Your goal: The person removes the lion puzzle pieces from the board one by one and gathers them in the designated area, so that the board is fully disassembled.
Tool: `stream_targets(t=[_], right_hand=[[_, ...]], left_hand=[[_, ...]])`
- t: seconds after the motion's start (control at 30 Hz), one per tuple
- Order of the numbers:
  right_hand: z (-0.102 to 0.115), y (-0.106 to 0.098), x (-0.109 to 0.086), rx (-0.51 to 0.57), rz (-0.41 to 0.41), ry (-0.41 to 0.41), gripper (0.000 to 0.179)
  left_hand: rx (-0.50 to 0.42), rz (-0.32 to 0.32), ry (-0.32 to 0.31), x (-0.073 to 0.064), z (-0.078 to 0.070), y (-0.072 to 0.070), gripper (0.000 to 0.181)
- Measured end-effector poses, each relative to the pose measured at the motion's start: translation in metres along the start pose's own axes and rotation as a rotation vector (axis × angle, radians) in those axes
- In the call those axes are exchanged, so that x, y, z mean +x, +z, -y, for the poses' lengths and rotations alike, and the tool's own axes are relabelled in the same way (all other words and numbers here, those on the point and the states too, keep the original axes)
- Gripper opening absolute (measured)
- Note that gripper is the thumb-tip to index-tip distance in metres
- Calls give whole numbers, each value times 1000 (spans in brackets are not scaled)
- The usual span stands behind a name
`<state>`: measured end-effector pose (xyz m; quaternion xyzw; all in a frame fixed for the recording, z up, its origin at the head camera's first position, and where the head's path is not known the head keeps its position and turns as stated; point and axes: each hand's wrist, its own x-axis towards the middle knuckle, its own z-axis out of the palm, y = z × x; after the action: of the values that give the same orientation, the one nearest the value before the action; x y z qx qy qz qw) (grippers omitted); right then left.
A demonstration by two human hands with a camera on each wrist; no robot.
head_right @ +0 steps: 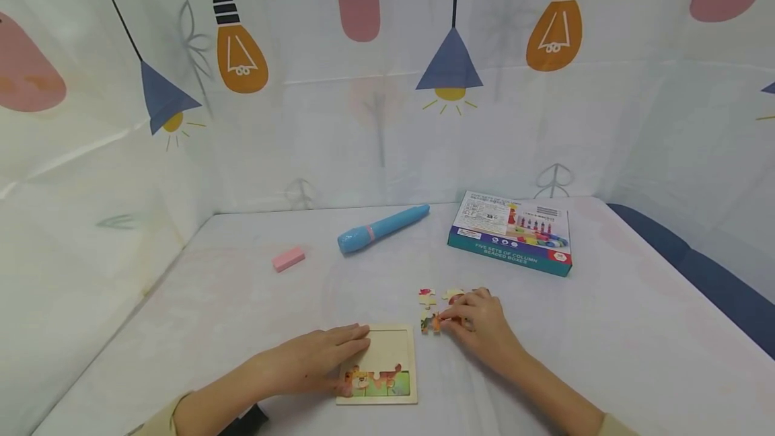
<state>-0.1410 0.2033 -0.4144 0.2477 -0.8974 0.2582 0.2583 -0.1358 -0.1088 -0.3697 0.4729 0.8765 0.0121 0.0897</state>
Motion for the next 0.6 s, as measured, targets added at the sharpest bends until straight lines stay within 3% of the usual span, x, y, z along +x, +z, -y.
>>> stream_targets(t=[0.6], right_hand=[[-4, 6, -2, -36, 32, -24, 13]], left_hand=[[0, -3, 2, -1, -1, -1, 70]])
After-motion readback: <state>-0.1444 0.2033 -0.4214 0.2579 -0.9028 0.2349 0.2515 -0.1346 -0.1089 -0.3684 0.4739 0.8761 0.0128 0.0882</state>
